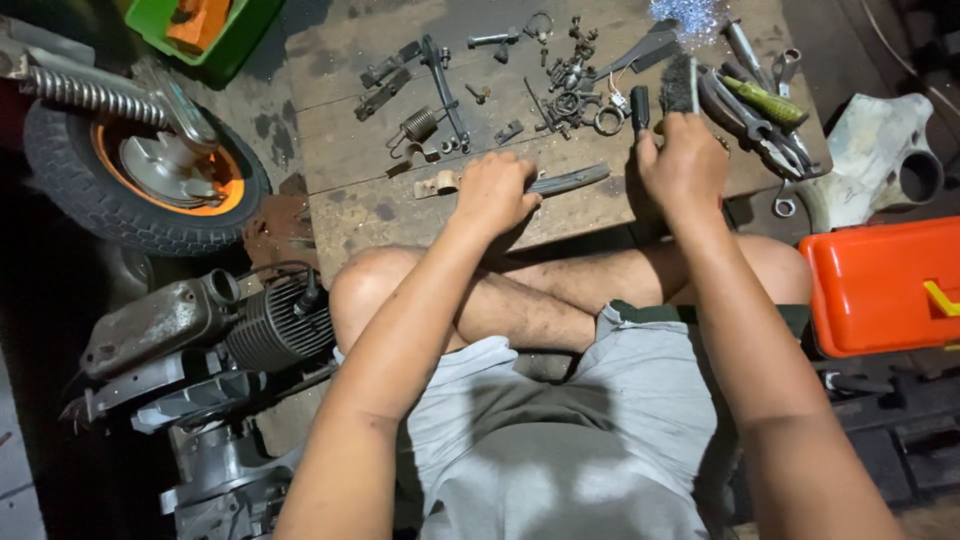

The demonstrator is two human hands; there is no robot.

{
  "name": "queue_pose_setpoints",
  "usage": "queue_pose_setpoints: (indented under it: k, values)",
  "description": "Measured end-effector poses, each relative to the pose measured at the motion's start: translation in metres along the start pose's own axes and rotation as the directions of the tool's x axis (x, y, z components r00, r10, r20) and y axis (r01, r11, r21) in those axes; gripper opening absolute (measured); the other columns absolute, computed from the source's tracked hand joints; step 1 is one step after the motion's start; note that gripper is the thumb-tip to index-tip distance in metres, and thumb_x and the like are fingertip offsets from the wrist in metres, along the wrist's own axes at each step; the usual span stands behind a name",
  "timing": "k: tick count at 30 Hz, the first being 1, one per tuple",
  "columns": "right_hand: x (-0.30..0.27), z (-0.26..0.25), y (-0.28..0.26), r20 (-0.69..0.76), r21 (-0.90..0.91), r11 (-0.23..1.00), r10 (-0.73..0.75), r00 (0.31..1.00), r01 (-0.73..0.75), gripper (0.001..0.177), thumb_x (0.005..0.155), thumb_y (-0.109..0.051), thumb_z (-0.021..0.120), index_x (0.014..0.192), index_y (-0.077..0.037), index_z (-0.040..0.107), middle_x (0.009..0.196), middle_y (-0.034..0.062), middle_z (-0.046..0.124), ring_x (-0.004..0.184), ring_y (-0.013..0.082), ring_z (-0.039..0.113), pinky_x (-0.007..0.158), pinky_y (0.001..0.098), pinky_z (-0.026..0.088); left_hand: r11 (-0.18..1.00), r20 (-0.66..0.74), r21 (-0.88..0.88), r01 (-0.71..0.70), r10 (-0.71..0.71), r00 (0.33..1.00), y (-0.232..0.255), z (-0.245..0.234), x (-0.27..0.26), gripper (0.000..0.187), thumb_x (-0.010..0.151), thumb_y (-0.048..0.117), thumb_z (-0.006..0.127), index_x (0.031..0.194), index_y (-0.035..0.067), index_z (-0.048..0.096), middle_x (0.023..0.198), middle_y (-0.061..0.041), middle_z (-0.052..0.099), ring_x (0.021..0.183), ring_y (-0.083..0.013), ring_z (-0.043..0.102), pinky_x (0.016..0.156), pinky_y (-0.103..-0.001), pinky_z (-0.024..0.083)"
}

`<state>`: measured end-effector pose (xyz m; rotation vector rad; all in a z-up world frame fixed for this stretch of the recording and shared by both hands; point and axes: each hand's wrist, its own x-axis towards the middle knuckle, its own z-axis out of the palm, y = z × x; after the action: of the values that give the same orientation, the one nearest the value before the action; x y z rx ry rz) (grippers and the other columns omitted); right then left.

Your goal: The person sits cross-legged on the floor and uses a wire brush to scrub a metal part on a low wooden table. They then use a screwdriver to scrape the surface of the same part. Various tools and metal pieces are scattered on the table.

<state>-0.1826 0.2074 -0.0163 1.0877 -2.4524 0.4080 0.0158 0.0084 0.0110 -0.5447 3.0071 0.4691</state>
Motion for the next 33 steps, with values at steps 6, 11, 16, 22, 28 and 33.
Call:
queue_pose_setpoints:
  k: [6,11,16,22,28,33]
  values:
    - [0.01,0.036,-0.002,0.294,-0.08,0.996,0.063,0.954,-0.041,0.03,0.084,-0.036,0.078,0.091,-0.009,0.068,0.077,0.0099,0.067,0.07,0.0371,0.074,0.061,0.049,0.059,1.0,0.01,0.013,0.007,-0.007,1.0,0.002,-0.001,0.001,0.034,0.081,0.037,0.08,0.11,0.018,0.078,0.098,-0.008,0.07,0.099,-0.0329,0.069,0.089,-0.049,0.051]
    - [0.016,0.017,-0.001,0.361,-0.009,0.991,0.124,0.924,-0.13,0.026,0.084,-0.034,0.076,0.088,-0.009,0.074,0.074,0.0129,0.069,0.071,0.0392,0.074,0.058,0.0493,0.059,0.998,-0.028,0.07,0.0,0.002,1.0,0.004,-0.017,-0.003,0.032,0.083,0.032,0.079,0.111,0.018,0.077,0.101,-0.007,0.069,0.102,-0.0306,0.066,0.092,-0.049,0.047]
    - [0.008,-0.009,0.012,0.357,0.483,0.786,0.226,0.906,-0.387,0.021,0.083,-0.022,0.077,0.086,-0.001,0.076,0.067,0.0237,0.065,0.069,0.0421,0.07,0.053,0.0477,0.051,0.978,-0.189,0.203,-0.059,0.098,0.977,-0.012,0.007,0.003,0.017,0.087,0.019,0.072,0.102,0.022,0.079,0.103,-0.005,0.069,0.115,-0.0294,0.058,0.11,-0.066,0.031]
    - [0.009,-0.044,0.002,0.692,0.722,-0.221,0.231,0.684,-0.656,0.014,0.093,-0.013,0.07,0.097,-0.013,0.056,0.073,0.0031,0.054,0.054,0.0187,0.064,0.043,0.0296,0.057,0.979,-0.312,0.179,-0.102,0.154,0.938,-0.005,0.011,0.016,0.014,0.093,0.02,0.068,0.093,0.028,0.08,0.124,-0.002,0.065,0.13,-0.0275,0.049,0.117,-0.067,0.021]
    - [0.007,-0.098,-0.04,0.503,0.858,0.05,0.123,0.856,-0.511,0.025,0.087,0.002,0.075,0.101,0.004,0.055,0.088,0.0207,0.068,0.066,0.0259,0.072,0.055,0.0383,0.062,0.96,-0.376,0.19,-0.205,0.264,0.888,-0.004,0.034,0.027,0.013,0.092,0.022,0.068,0.085,0.028,0.077,0.122,0.001,0.062,0.115,-0.0234,0.056,0.089,-0.04,0.045]
    - [-0.013,-0.07,-0.039,0.373,0.85,0.36,0.103,0.922,-0.384,0.023,0.083,-0.009,0.081,0.105,-0.008,0.073,0.093,0.0097,0.073,0.092,0.0166,0.067,0.09,0.0267,0.051,0.97,-0.229,0.124,-0.209,0.233,0.945,-0.01,0.056,0.033,0.018,0.097,0.031,0.056,0.108,0.025,0.069,0.108,0.001,0.064,0.099,-0.0234,0.062,0.078,-0.039,0.049]
